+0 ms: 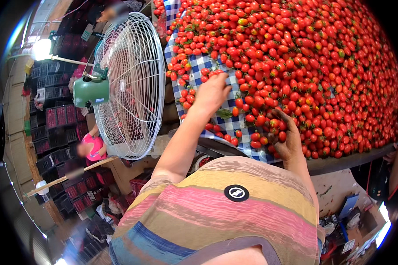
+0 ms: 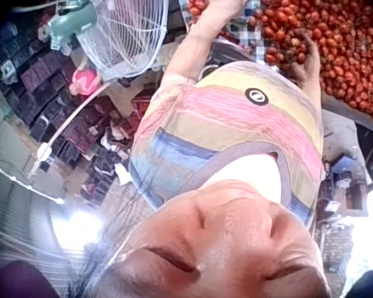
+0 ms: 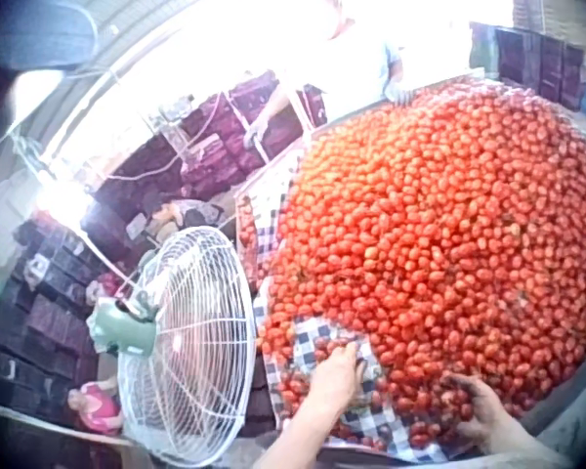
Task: The person sorts through a large pile of small tomatoes on a table by hand, picking individual ones and grouping them.
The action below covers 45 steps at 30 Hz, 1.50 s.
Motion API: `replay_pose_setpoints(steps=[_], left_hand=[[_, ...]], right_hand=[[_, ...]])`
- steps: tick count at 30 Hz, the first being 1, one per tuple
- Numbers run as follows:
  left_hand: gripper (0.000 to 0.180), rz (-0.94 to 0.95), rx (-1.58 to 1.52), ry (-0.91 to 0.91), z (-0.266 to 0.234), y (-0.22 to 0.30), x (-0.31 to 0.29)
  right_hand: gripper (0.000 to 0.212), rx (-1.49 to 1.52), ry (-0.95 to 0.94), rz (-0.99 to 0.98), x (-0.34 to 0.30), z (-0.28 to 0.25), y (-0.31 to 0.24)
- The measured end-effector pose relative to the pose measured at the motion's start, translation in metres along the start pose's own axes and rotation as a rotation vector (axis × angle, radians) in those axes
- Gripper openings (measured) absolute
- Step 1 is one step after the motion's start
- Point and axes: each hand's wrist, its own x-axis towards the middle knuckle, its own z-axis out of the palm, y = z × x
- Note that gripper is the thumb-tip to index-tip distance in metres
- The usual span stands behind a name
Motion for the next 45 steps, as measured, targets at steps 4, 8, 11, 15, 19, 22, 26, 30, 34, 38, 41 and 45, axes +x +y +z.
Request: replay_pose_setpoints(steps=[4, 8, 11, 15, 19, 22, 26, 30, 34, 38, 41, 45], left_hand=[[0.027, -0.011, 0.111, 0.010, 0.019, 0.006, 0.021], [0.023, -0.177, 0.109, -0.010, 0.018, -0.009, 0.016], [0.025, -0.208, -0.016, -0.124, 0.007, -0.019, 0.006], [0.040, 0.076, -0.490, -0.574, -0.067, 0.045, 0.004], [0.044, 0.197, -0.469, -0.049, -0.050, 0.020, 0.056], [0.045, 0.077, -0.231, 0.430, -0.061, -0.040, 0.157], [0.066, -0.215, -0.004, 0.302, -0.066, -0.118, 0.263], [0.064, -0.211, 0.065, 0.337, -0.044, -0.121, 0.265], [0.047, 0.012, 0.013, 0.454, -0.020, -0.135, 0.201], [0.059, -0.043, 0.012, 0.398, 0.003, -0.095, 0.102], [0.061, 0.000, 0.053, 0.306, 0.012, -0.058, 0.031], [0.055, 0.137, 0.126, 0.209, 0.019, -0.011, -0.050]], right_hand=[[0.039, -0.105, -0.026, 0.044, -0.002, 0.004, 0.002], [0.044, -0.135, -0.089, 0.068, -0.005, 0.008, 0.002], [0.047, -0.147, -0.079, 0.123, -0.007, 0.011, 0.003], [0.051, -0.077, -0.066, 0.165, 0.001, 0.014, 0.007], [0.054, 0.183, -0.093, 0.194, 0.004, 0.009, 0.006], [0.047, 0.272, -0.136, 0.196, 0.002, -0.006, 0.007], [0.041, 0.287, -0.065, 0.224, 0.007, -0.006, 0.003], [0.042, 0.269, -0.033, 0.154, 0.010, -0.017, 0.006], [0.040, 0.260, -0.077, 0.127, 0.007, -0.012, 0.004], [0.045, 0.227, -0.081, 0.155, 0.003, -0.002, 0.004], [0.046, 0.187, -0.091, 0.164, 0.003, -0.001, 0.006], [0.045, 0.144, -0.130, 0.115, 0.010, -0.010, 0.008]])
